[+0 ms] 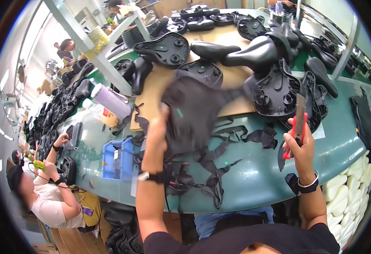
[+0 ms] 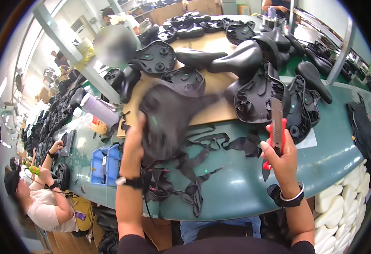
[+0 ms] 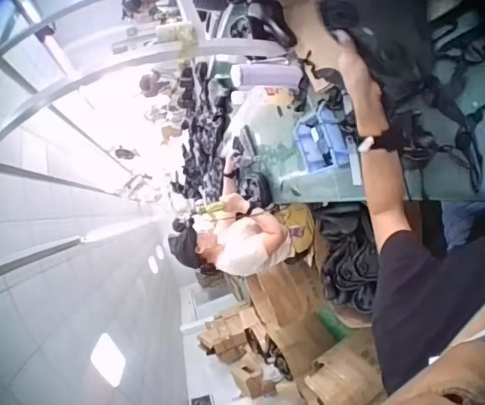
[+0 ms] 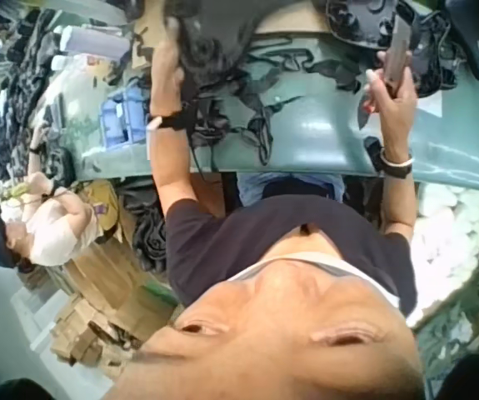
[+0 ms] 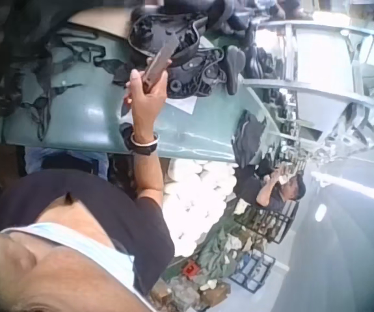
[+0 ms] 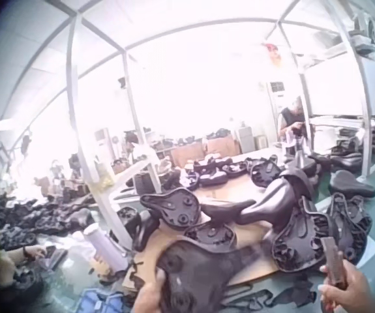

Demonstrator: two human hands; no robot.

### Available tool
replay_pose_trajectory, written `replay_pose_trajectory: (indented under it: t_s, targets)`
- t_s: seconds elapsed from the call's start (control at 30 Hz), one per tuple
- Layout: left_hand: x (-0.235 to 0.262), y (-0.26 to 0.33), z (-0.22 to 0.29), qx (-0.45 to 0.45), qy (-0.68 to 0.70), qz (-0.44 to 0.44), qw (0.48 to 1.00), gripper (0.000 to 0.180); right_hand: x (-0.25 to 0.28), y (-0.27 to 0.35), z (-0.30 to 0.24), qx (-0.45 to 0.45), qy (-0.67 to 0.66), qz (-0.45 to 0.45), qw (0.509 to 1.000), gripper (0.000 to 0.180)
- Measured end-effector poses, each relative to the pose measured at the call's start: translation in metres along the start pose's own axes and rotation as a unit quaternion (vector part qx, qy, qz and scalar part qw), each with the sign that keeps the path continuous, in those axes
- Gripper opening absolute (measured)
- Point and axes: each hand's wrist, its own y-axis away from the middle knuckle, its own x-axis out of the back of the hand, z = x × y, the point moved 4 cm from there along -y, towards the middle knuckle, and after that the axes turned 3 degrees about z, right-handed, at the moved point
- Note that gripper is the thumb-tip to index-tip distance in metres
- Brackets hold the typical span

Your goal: The person uses a red utility knife to trim excess black material from the underside of bicycle seats. They repeatedly pick up seats from a pile, scrape the edges to remove loose strips, and place the seats back on the table. The process is repetitive and involves handling multiple seats one by one.

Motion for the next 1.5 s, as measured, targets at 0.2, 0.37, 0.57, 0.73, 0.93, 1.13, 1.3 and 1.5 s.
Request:
replay_pose_trajectory:
  t_s: [0.2, 0.37, 0.57, 0.73, 0.93, 1.13, 1.3, 1.5]
  targets:
    - [-0.007, -0.049, 0.002, -0.204, 0.183, 0.078, 0.959, 0.028, -0.118, -0.072, 0.018, -0.093, -0.194, -0.175, 0.961, 0.053]
    - [-0.052, -0.005, -0.035, -0.066, 0.110, -0.011, 0.992, 0.015, -0.218, -0.164, 0.069, -0.128, -0.182, -0.183, 0.958, 0.043]
    - [-0.019, 0.018, -0.028, -0.080, 0.106, 0.072, 0.989, 0.019, -0.223, -0.167, 0.067, -0.093, -0.072, -0.170, 0.978, 0.040]
    - [0.003, 0.027, -0.053, -0.020, 0.165, 0.073, 0.983, 0.049, -0.113, -0.054, 0.035, -0.141, -0.083, -0.319, 0.934, 0.033]
    - [-0.070, 0.075, -0.105, 0.229, 0.064, -0.165, 0.957, 0.051, 0.001, 0.053, 0.045, 0.071, 0.144, -0.308, 0.938, 0.033]
    - [-0.097, 0.077, -0.090, 0.139, -0.115, -0.120, 0.976, 0.055, 0.043, 0.068, 0.046, 0.201, 0.292, -0.217, 0.910, 0.046]
    - [-0.123, 0.076, -0.070, 0.107, -0.209, -0.130, 0.963, 0.047, 0.034, 0.049, 0.027, 0.298, 0.473, -0.317, 0.766, 0.053]
    - [-0.099, 0.095, -0.085, 0.090, -0.149, -0.040, 0.984, 0.042, 0.037, 0.135, 0.061, 0.110, 0.418, -0.247, 0.868, 0.066]
